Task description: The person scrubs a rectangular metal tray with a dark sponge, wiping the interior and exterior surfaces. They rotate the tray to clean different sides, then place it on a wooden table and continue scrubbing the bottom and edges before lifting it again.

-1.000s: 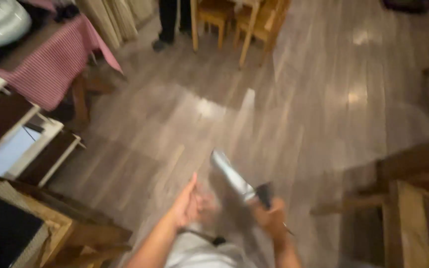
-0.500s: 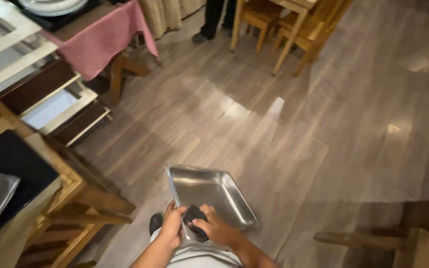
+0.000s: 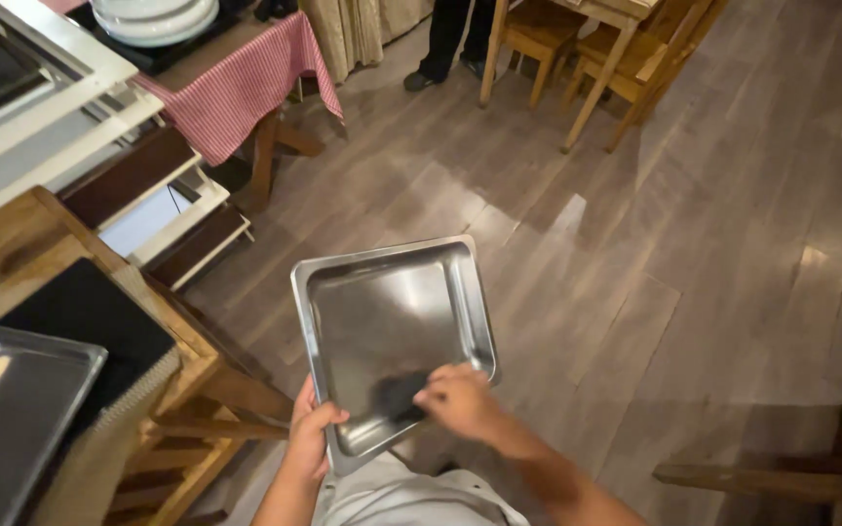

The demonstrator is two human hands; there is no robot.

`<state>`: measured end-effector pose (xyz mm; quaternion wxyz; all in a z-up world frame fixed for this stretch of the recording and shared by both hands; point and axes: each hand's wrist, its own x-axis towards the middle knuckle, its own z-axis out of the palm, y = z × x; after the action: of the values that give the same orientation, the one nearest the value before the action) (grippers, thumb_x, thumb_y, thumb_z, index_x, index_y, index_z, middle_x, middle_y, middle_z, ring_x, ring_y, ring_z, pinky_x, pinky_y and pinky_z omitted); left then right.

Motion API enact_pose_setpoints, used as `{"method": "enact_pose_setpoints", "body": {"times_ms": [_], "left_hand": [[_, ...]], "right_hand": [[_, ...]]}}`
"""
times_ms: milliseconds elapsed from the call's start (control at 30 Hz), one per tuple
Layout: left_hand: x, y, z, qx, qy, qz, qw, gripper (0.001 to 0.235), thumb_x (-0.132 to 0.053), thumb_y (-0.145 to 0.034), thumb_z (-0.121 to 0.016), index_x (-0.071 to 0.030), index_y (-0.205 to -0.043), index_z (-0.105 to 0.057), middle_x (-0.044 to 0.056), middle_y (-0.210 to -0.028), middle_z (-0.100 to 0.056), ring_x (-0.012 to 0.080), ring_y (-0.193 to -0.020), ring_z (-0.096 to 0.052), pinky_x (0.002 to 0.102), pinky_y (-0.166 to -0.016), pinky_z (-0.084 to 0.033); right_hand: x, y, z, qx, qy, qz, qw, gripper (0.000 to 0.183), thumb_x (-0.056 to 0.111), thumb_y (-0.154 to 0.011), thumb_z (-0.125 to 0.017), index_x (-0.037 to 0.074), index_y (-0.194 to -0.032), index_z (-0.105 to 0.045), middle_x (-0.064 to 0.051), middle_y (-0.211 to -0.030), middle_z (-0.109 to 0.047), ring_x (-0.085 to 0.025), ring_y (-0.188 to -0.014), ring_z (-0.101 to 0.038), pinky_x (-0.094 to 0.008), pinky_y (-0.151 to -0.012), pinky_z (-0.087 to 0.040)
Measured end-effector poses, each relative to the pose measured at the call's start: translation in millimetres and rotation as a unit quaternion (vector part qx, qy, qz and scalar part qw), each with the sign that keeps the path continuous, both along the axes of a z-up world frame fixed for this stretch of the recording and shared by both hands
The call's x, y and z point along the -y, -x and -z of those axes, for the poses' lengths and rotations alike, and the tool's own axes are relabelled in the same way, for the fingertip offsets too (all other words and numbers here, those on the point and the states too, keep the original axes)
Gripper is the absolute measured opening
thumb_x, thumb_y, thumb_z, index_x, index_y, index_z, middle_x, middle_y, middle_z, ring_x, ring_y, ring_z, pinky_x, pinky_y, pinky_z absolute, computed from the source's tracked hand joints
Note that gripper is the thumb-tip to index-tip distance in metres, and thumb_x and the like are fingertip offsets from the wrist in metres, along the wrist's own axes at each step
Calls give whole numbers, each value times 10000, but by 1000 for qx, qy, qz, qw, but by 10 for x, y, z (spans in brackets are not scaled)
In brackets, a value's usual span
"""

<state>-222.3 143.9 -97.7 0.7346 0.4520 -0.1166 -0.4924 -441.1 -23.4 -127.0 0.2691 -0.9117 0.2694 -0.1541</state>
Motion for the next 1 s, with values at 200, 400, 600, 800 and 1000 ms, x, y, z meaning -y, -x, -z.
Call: {"method": "enact_pose_setpoints", "body": {"times_ms": [200, 400, 600, 800, 1000], "left_hand": [[-117, -501, -301, 71, 38, 44, 996, 795, 76, -604, -589, -21, -1391, -530, 12, -898, -627, 87, -661, -576, 233, -559, -465], [-13, -1203, -176, 74, 62, 76, 992, 800, 70, -593, -606, -21, -1384, -529, 9, -879, -603, 112, -658, -565, 253, -543, -451], [130, -1712, 123, 64, 24, 130, 989, 806, 32, -591, -657, -45, -1387, -565, 31, -922, -631, 145, -773, -604, 278, -674, -486], [379, -2129, -764, -8, 73, 127, 989, 726, -42, -665, -675, -7, -1374, -526, 97, -1068, -686, 238, -970, -654, 355, -868, -526], [517, -2495, -246, -23, 33, 149, 988, 894, -18, -553, -661, -82, -1428, -488, 129, -1147, -702, 290, -1024, -685, 421, -907, -538]], "right_hand": [[563, -281, 440, -97, -67, 184, 976, 515, 508, -944, -635, 19, -1063, -744, -226, -1101, -676, -424, -1084, -623, -484, -965, -502], [798, -1161, 198, 48, -169, 240, 955, 679, 530, -947, -606, -36, -1322, -603, -289, -1348, -589, -410, -1301, -554, -439, -1105, -422], [769, -2170, -753, 179, 21, 253, 950, 726, 392, -1032, -572, -88, -1537, -370, -316, -1614, -277, -455, -1500, -274, -467, -1209, -239], [-644, -2601, -1181, 85, 19, -89, 992, 685, 330, -1010, -604, -59, -1538, -407, -256, -1637, -371, -433, -1540, -293, -493, -1257, -237], [-60, -2378, -804, 6, 60, 158, 986, 776, 467, -971, -540, -52, -1520, -361, -271, -1627, -289, -442, -1497, -285, -514, -1210, -207]]}}
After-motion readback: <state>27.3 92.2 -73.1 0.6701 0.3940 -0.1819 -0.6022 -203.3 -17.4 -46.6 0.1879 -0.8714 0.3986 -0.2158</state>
